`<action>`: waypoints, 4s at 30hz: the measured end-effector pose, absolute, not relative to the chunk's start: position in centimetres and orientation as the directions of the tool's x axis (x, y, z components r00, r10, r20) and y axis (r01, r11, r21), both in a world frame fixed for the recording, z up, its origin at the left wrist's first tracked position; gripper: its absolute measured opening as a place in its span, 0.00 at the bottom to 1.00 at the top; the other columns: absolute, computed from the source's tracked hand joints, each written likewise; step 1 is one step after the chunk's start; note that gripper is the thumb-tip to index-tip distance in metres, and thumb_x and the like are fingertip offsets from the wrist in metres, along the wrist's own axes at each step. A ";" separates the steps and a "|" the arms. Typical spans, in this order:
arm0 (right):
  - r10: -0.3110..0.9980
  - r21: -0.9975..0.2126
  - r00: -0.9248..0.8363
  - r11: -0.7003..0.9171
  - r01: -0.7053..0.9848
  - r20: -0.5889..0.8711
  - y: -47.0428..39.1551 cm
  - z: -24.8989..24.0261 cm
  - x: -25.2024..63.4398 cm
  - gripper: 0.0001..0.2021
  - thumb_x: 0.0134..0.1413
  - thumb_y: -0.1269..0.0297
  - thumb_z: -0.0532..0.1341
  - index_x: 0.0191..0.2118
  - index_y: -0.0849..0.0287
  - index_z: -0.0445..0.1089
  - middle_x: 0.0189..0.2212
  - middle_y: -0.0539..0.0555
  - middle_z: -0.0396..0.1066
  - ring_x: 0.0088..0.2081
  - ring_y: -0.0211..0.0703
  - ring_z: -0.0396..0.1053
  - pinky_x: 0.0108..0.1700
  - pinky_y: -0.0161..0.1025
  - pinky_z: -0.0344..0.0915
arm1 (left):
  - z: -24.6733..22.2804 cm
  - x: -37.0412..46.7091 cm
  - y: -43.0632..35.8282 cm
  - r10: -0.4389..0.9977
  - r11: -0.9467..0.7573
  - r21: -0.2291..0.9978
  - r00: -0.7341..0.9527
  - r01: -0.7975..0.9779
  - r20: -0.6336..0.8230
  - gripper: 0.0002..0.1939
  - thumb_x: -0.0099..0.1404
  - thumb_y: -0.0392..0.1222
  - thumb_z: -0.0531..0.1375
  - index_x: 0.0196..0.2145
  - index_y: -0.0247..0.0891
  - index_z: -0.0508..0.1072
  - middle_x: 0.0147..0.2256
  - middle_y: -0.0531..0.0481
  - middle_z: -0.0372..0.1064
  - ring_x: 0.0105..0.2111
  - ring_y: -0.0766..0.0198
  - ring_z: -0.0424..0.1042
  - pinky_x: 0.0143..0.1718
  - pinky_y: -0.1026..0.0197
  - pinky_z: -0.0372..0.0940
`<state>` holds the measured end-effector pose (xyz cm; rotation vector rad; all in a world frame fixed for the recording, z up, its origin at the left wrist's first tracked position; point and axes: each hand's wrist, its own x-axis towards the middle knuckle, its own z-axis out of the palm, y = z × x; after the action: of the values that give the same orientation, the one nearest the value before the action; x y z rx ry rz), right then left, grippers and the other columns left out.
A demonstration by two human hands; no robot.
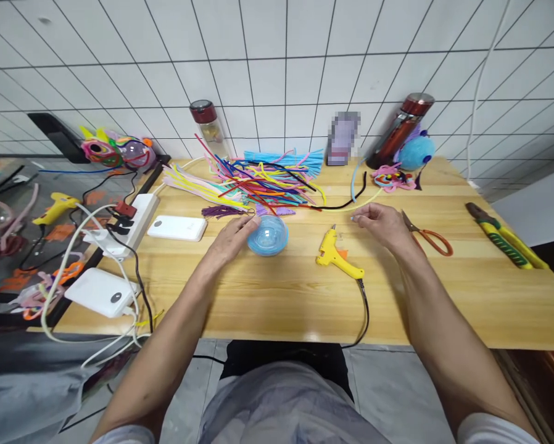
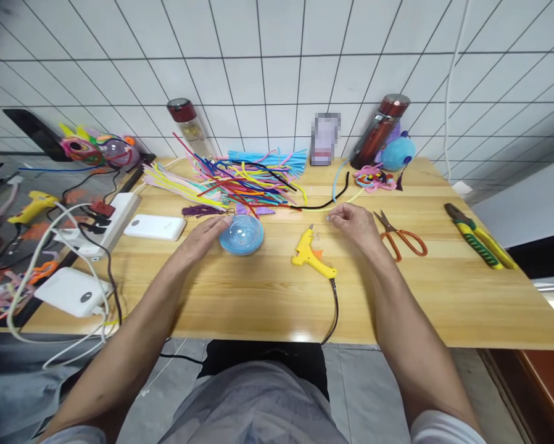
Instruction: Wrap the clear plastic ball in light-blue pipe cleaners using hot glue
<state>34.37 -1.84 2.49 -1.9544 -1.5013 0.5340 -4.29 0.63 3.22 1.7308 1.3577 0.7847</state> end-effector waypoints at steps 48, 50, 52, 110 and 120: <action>0.993 -0.929 0.003 -0.108 0.355 -0.115 -12.4 3.9 29.0 0.17 0.59 0.48 0.68 0.50 0.51 0.74 0.37 0.51 0.71 0.39 0.47 0.69 0.42 0.42 0.68 | -1.8 -2.4 -4.9 0.750 -0.660 0.626 0.325 0.416 0.576 0.45 0.62 0.54 0.76 0.66 0.43 0.56 0.64 0.33 0.64 0.67 0.39 0.67 0.67 0.32 0.66; 0.999 -0.954 -0.006 -0.042 0.297 -0.046 -12.2 4.2 28.2 0.20 0.60 0.46 0.70 0.51 0.51 0.74 0.35 0.50 0.68 0.34 0.44 0.65 0.37 0.41 0.64 | -1.7 -2.4 -4.8 0.747 -0.660 0.609 0.296 0.440 0.595 0.47 0.62 0.55 0.76 0.68 0.43 0.55 0.64 0.34 0.64 0.68 0.39 0.66 0.68 0.32 0.65; 0.997 -0.957 -0.068 0.052 0.285 0.033 -11.7 4.6 27.4 0.22 0.64 0.43 0.68 0.55 0.50 0.75 0.34 0.50 0.67 0.33 0.44 0.63 0.36 0.41 0.64 | -1.5 -2.5 -4.8 0.772 -0.628 0.611 0.285 0.482 0.569 0.49 0.61 0.55 0.76 0.70 0.42 0.56 0.64 0.34 0.63 0.68 0.39 0.65 0.70 0.32 0.64; 0.894 -0.922 -0.438 0.244 0.300 0.094 -10.7 2.8 27.2 0.17 0.74 0.46 0.59 0.55 0.48 0.76 0.40 0.55 0.74 0.33 0.46 0.69 0.37 0.44 0.70 | -0.7 -2.6 -5.9 0.841 -0.539 0.680 0.365 0.497 0.400 0.45 0.63 0.54 0.76 0.69 0.49 0.59 0.70 0.35 0.59 0.72 0.37 0.61 0.73 0.31 0.62; 0.894 -0.923 -0.438 0.242 0.298 0.093 -10.7 2.9 27.2 0.15 0.74 0.47 0.60 0.52 0.49 0.77 0.41 0.54 0.75 0.36 0.46 0.71 0.39 0.43 0.71 | -0.7 -2.6 -5.8 0.826 -0.563 0.660 0.370 0.497 0.425 0.45 0.63 0.53 0.76 0.69 0.47 0.58 0.70 0.34 0.59 0.72 0.38 0.61 0.72 0.32 0.64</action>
<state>27.18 -10.74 2.86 -1.0887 -1.8752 1.1878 -2.56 -5.80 -0.67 2.2125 1.1470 1.0490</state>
